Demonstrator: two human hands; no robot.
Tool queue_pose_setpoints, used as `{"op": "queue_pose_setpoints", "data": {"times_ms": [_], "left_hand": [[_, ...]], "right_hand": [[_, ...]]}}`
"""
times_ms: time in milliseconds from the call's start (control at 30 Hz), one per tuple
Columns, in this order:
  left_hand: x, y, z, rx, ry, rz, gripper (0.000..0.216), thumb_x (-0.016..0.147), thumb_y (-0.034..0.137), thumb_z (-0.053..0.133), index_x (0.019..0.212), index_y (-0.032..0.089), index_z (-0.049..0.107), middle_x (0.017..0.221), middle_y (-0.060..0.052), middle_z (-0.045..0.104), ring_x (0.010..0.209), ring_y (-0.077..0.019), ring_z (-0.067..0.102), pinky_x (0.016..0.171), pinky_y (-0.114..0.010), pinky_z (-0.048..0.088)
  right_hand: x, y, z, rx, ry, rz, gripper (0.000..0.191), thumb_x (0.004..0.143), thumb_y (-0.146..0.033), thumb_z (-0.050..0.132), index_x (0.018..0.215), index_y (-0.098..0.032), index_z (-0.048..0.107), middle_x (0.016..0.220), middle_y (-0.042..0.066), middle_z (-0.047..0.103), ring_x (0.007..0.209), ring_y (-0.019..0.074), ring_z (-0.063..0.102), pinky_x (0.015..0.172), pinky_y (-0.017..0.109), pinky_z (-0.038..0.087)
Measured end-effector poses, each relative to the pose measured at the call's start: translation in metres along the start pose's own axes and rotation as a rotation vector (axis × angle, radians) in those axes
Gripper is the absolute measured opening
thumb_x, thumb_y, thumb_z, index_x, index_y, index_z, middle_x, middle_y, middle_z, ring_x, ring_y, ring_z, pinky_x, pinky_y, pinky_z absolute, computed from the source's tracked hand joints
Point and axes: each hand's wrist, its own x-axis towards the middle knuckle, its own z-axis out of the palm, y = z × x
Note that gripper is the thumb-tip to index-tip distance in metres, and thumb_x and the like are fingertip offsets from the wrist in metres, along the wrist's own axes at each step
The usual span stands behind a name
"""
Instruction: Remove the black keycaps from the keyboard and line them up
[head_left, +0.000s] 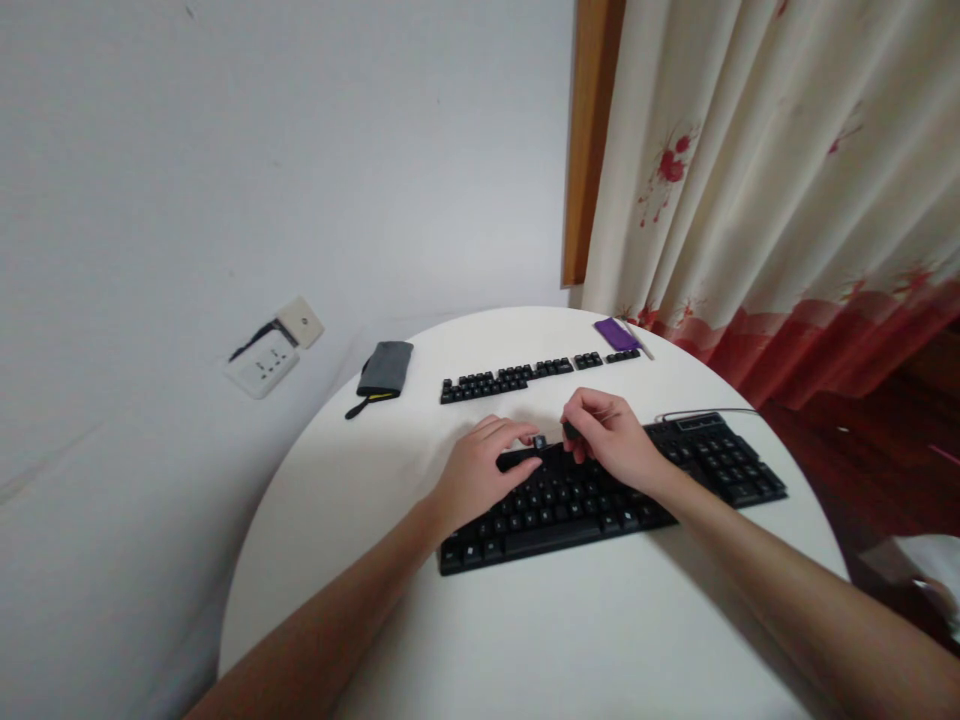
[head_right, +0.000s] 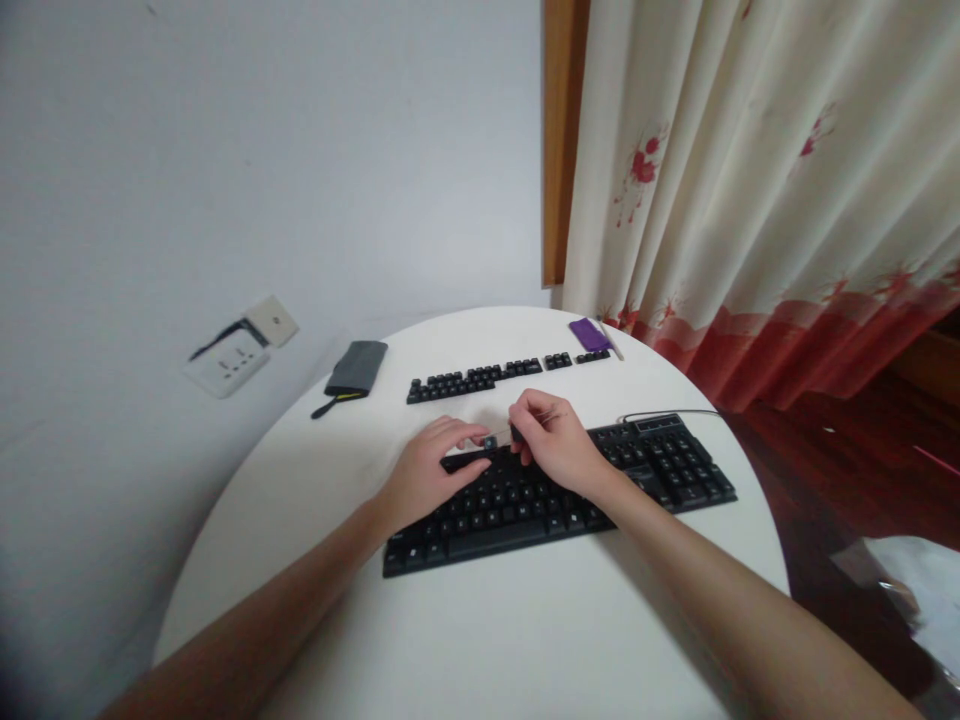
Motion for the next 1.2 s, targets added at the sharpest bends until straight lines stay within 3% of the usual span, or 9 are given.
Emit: {"op": "queue_pose_setpoints", "data": {"times_ms": [233,400,500,600,833,1000,1200], "left_hand": [[-0.0012,-0.0029,0.0072,0.015,0.059,0.01,0.017,0.084,0.018,0.067,0.099,0.024,0.068,0.09,-0.004,0.071,0.086,-0.0211,0.063,0.08,-0.036,0.051],[0.0001,-0.0016,0.0056,-0.011,0.113,0.036,0.015,0.084,0.018,0.069,0.098,0.023,0.068,0.088,-0.002,0.07,0.084,-0.0177,0.062,0.08,-0.032,0.051],[0.0002,-0.0011,0.0054,-0.006,0.146,0.012,0.014,0.084,0.017,0.068,0.098,0.022,0.067,0.084,-0.002,0.068,0.081,-0.0169,0.061,0.077,-0.031,0.051],[-0.0005,-0.0023,0.006,-0.003,0.151,-0.009,0.013,0.085,0.021,0.067,0.098,0.023,0.067,0.084,-0.003,0.068,0.079,-0.0179,0.061,0.076,-0.032,0.051],[-0.0003,-0.003,0.0073,0.015,0.134,0.064,0.014,0.085,0.018,0.066,0.098,0.022,0.068,0.09,-0.005,0.071,0.086,-0.0202,0.064,0.083,-0.036,0.052],[-0.0008,-0.0048,0.009,0.027,0.138,0.08,0.018,0.083,0.013,0.066,0.1,0.022,0.067,0.091,-0.004,0.07,0.087,-0.0203,0.063,0.08,-0.035,0.052],[-0.002,-0.0065,0.0106,0.019,0.144,0.095,0.015,0.084,0.014,0.066,0.096,0.021,0.068,0.089,-0.003,0.071,0.086,-0.0195,0.062,0.079,-0.034,0.052]], "right_hand": [[-0.0031,0.002,0.0054,-0.032,-0.02,0.005,0.034,0.092,-0.048,0.055,0.072,-0.02,0.054,0.059,-0.003,0.059,0.044,0.0092,0.053,0.044,0.021,0.039],[-0.0006,0.0019,0.0027,-0.101,0.084,0.012,0.037,0.094,-0.049,0.05,0.072,-0.02,0.057,0.058,-0.002,0.057,0.048,0.0113,0.052,0.047,0.023,0.039],[0.002,0.0011,-0.001,-0.179,0.169,-0.072,0.042,0.098,-0.044,0.041,0.066,-0.02,0.056,0.064,0.001,0.06,0.061,0.0144,0.057,0.061,0.026,0.045],[0.0023,0.0,-0.0041,-0.292,0.193,-0.222,0.04,0.101,-0.04,0.037,0.071,-0.02,0.055,0.083,0.005,0.065,0.082,0.0181,0.06,0.079,0.031,0.046],[-0.0056,-0.0001,-0.0006,-0.707,-0.198,-0.35,0.023,0.102,-0.03,0.04,0.106,-0.021,0.061,0.096,0.006,0.065,0.085,0.0182,0.062,0.079,0.03,0.046],[-0.0058,0.0052,-0.0014,-0.901,-0.23,-0.399,0.018,0.096,-0.029,0.057,0.112,-0.023,0.063,0.101,0.004,0.064,0.088,0.0178,0.064,0.078,0.028,0.048],[-0.005,0.0068,-0.0029,-0.94,-0.222,-0.423,0.017,0.094,-0.025,0.06,0.111,-0.023,0.065,0.099,0.004,0.065,0.087,0.0171,0.065,0.077,0.027,0.049]]}}
